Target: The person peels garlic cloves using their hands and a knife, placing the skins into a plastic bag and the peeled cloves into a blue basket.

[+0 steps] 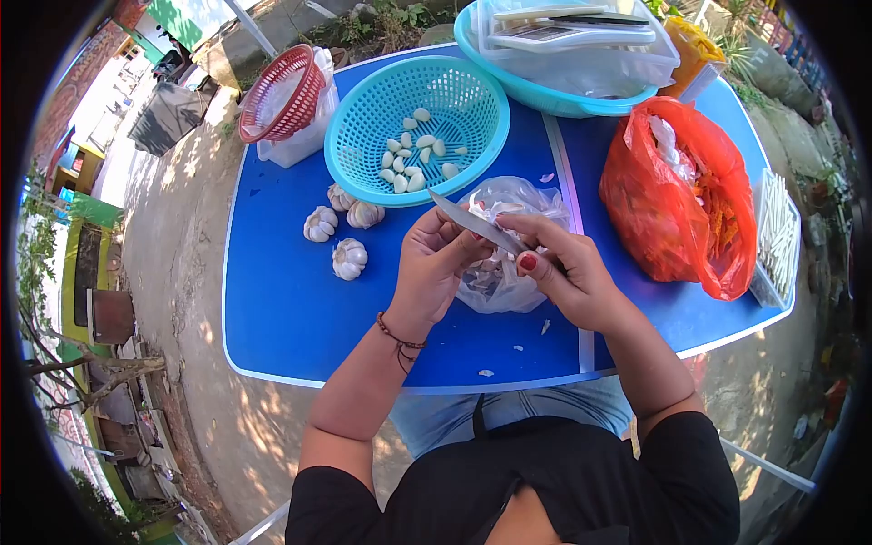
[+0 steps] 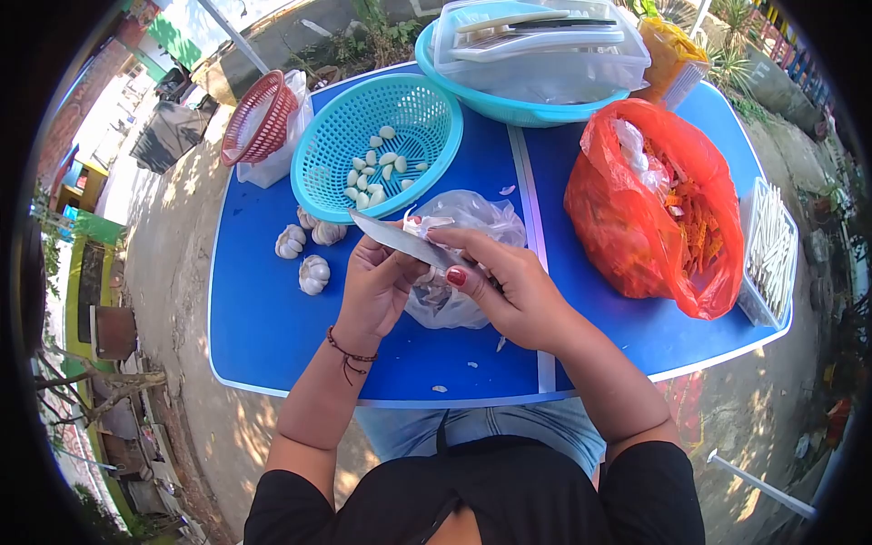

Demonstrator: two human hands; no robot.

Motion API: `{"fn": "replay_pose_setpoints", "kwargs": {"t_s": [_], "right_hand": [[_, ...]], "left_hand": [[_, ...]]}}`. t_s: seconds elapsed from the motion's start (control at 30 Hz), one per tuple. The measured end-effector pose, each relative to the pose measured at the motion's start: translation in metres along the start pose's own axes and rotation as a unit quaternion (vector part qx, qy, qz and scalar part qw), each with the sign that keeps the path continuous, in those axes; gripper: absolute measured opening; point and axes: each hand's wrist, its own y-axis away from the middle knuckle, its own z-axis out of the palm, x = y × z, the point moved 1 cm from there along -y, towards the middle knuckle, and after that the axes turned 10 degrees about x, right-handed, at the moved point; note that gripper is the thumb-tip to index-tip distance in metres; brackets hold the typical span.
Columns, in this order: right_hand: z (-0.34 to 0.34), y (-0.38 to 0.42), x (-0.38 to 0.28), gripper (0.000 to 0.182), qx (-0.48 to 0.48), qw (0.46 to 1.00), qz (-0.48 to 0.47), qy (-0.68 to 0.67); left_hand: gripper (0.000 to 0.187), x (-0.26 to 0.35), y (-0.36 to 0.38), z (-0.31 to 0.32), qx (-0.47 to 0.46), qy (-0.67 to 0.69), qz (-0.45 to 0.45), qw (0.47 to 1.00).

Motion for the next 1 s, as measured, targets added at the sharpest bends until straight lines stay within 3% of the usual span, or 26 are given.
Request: {"fn": "replay_pose_setpoints", "kwargs": {"t_s": [0.07,0.33,0.53,0.73,0.83,1.0], "right_hand": [[0.002,-0.002,0.004,0.036,0.017,0.999,-0.036,0.018],[-0.004,-0.001,-0.006,0.035,-0.028,0.997,0.052,-0.051],[-0.001,-0.002,-0.001,0.037,0.0,0.999,-0.021,0.04],[-0.004,-0.002,0.002,0.036,-0.018,0.999,0.009,-0.027],[-0.006,-0.002,-0.002,0.037,-0.041,0.998,0.04,-0.016],[-0.004,-0.003,-0.007,0.035,-0.021,0.999,0.015,0.029]], "left_hand": [[0.024,0.001,0.0,-0.001,-0.013,0.004,-0.006,1.0],[0.026,0.001,0.001,0.0,-0.002,-0.004,0.017,1.0],[0.029,-0.001,-0.001,-0.004,-0.002,-0.018,0.001,1.0],[0.033,-0.004,0.001,-0.004,-0.006,-0.023,0.008,1.0],[0.037,-0.005,0.0,-0.004,0.002,-0.025,0.011,1.0],[0.039,-0.006,-0.001,-0.008,-0.004,-0.032,0.018,0.999]]}}
